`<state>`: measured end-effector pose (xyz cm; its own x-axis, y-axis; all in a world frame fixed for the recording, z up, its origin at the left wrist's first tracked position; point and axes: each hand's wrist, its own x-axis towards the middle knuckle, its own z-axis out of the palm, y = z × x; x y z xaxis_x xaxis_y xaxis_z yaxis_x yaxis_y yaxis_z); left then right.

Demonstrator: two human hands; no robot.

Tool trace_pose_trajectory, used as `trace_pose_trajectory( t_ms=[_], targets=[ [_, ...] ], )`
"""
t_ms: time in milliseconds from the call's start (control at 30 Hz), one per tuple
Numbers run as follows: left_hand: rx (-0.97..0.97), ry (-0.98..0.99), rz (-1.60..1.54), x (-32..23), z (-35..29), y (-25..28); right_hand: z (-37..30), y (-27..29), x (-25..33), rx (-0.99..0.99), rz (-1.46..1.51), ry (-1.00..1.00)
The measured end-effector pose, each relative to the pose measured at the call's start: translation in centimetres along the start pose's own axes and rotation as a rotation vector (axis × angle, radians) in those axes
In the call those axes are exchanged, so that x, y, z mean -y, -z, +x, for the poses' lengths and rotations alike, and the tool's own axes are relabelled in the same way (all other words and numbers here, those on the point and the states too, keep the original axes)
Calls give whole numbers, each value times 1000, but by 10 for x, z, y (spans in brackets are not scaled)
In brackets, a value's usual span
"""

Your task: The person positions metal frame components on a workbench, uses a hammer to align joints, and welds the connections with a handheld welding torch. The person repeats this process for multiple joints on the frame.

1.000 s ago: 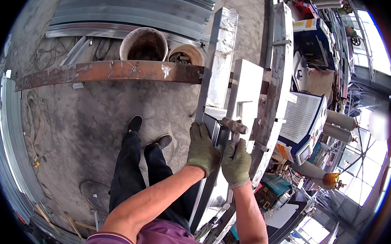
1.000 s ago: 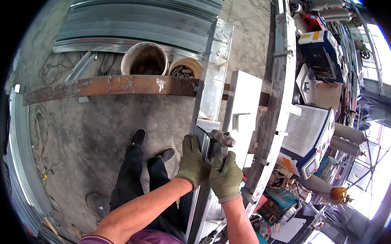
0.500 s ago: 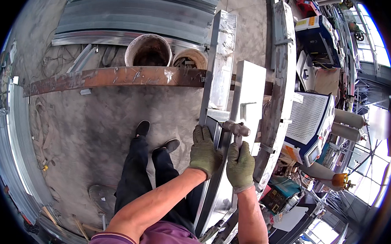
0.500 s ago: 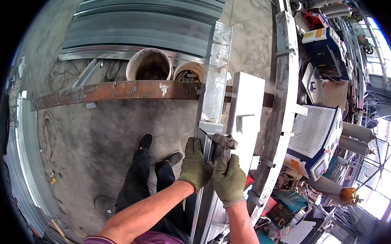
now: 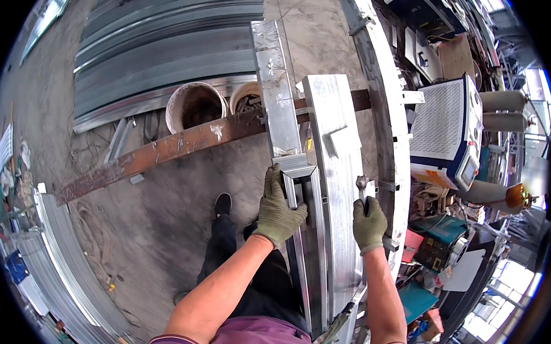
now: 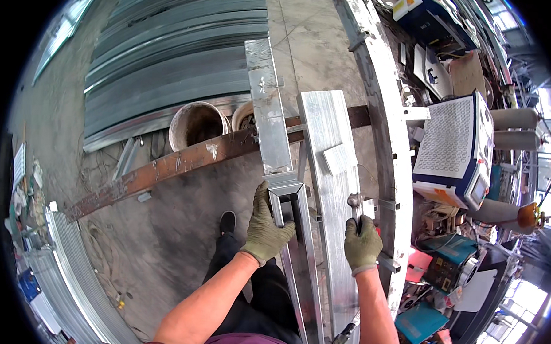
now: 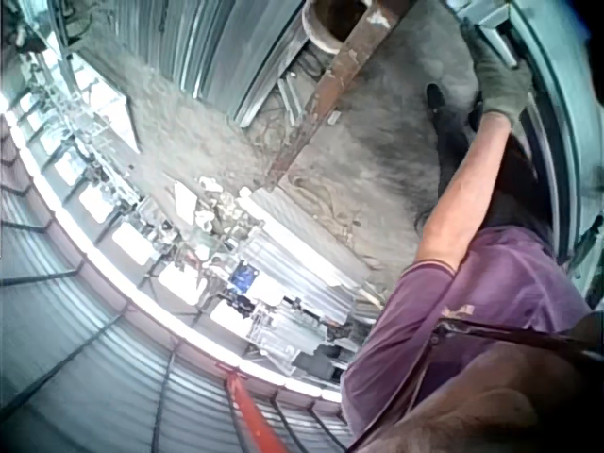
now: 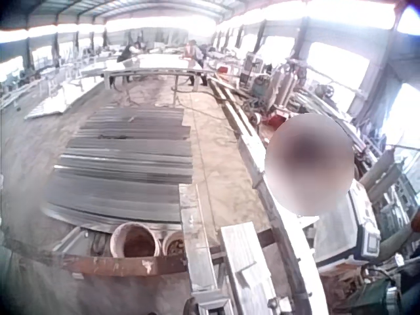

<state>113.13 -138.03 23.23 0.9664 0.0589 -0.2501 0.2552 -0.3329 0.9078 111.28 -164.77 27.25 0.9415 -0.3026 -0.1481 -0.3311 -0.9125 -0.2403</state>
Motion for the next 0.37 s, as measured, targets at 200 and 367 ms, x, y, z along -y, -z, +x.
trace_pose_trajectory(
  t_ms=[200, 367],
  targets=[
    [30, -8, 2, 4, 1, -1, 20, -60, -27, 66, -114, -34],
    [49, 63, -129, 1, -3, -1, 31, -65, -29, 147, -98, -43]
  ],
)
